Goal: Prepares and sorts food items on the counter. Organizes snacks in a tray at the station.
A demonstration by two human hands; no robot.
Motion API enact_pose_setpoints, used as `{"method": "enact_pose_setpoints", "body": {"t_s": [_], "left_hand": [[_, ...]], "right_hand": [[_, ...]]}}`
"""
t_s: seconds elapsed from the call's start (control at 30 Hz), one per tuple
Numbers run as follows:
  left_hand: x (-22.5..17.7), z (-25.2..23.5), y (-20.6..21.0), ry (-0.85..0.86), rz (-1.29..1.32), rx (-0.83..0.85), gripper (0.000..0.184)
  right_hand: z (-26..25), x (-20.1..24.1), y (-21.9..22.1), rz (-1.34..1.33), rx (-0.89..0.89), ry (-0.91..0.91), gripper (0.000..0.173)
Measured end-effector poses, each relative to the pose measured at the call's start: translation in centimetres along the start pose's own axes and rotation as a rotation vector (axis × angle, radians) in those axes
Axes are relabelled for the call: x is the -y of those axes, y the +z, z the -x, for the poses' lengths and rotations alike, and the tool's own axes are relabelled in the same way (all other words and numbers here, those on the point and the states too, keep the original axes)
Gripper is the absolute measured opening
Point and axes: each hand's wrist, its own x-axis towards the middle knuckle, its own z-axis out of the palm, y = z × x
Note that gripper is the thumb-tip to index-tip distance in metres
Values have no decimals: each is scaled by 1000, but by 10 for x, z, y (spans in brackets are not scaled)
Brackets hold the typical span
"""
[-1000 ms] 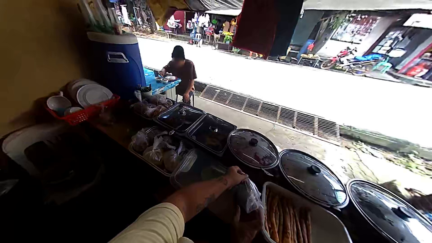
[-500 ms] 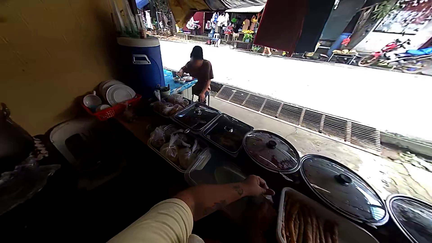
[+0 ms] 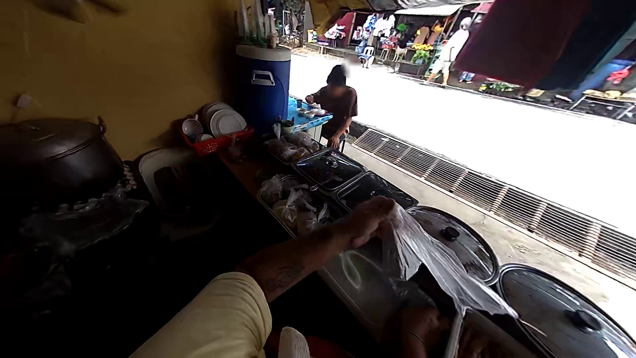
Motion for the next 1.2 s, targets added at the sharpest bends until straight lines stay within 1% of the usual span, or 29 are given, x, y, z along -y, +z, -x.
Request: {"method": "enact_pose_setpoints", "body": {"t_s": [0.03, 0.1, 0.17, 0.23, 0.27, 0.33, 0.37, 0.4, 0.43, 0.47, 0.5, 0.53, 0.57, 0.6, 0.63, 0.67, 0.7, 0.77, 0.8, 0.83, 0.87, 0.93, 0.97, 1.0, 1.03, 1.1, 1.13, 1.17, 1.2], "left_hand": [[-13, 14, -15, -16, -6, -47, 22], [-30, 47, -49, -42, -64, -142, 23], [-39, 85, -83, -35, -148, -269, 21], [-51, 123, -121, -44, -121, -384, 23], [-58, 142, -142, -47, -64, -442, 21], [-70, 186, -178, -35, 22, -592, 19], [-74, 212, -193, -21, 31, -672, 19], [-76, 238, -204, -7, 32, -756, 21], [-76, 263, -215, 12, 36, -824, 24], [-78, 287, -226, 30, 41, -870, 27], [-77, 309, -235, 49, 47, -918, 30], [-77, 332, -241, 58, 24, -958, 34], [-76, 356, -245, 56, -19, -983, 38], [-76, 381, -248, 43, -67, -991, 39], [-76, 406, -252, 32, -104, -985, 38], [-78, 431, -256, 31, -124, -979, 34], [-81, 455, -262, 38, -121, -994, 29], [-86, 507, -281, 85, -102, -1106, 28], [-89, 533, -291, 116, -67, -1161, 27], [-91, 558, -302, 152, -5, -1194, 26], [-95, 582, -310, 191, 86, -1189, 26], [-102, 625, -320, 267, 213, -1111, 22], [-104, 643, -324, 280, 190, -1055, 16], [-107, 660, -328, 259, 104, -1007, 15], [-111, 673, -332, 196, -43, -990, 17], [-119, 692, -345, -1, -507, -1047, 10], [-124, 698, -352, -123, -742, -1095, 13], [-128, 700, -359, -242, -919, -1155, 25], [-133, 700, -368, -345, -1046, -1214, 36]], "right_hand": [[10, 22, -1, -143, -82, 47, 69], [24, 36, -4, -234, -157, 8, 67], [29, 36, -6, -145, -149, -46, 61], [37, 39, -4, -38, -168, -75, 56], [43, 42, -3, -8, -206, -87, 57], [61, 58, -10, -73, -274, -76, 65], [76, 74, -17, -139, -337, -75, 69], [98, 101, -29, -204, -403, -107, 66], [130, 136, -43, -315, -449, -219, 58], [171, 177, -56, -467, -423, -429, 46], [220, 216, -64, -626, -276, -705, 38], [271, 253, -64, -753, -27, -967, 36], [321, 286, -58, -807, 284, -1174, 39], [370, 313, -46, -804, 562, -1313, 48], [413, 334, -29, -789, 781, -1384, 58], [450, 349, -12, -793, 940, -1396, 61], [479, 360, 2, -815, 1051, -1382, 54], [522, 379, 17, -837, 1202, -1293, 26], [539, 387, 23, -839, 1273, -1250, 16], [554, 395, 30, -834, 1362, -1190, 12], [568, 402, 36, -821, 1467, -1104, 11], [595, 417, 46, -759, 1661, -910, 17], [606, 425, 50, -719, 1732, -847, 21], [618, 433, 53, -683, 1777, -812, 22], [627, 442, 55, -657, 1802, -798, 21], [642, 461, 61, -598, 1819, -850, 18], [648, 471, 64, -552, 1821, -919, 19], [653, 480, 70, -490, 1809, -1039, 19], [661, 487, 76, -434, 1748, -1209, 19]]}}
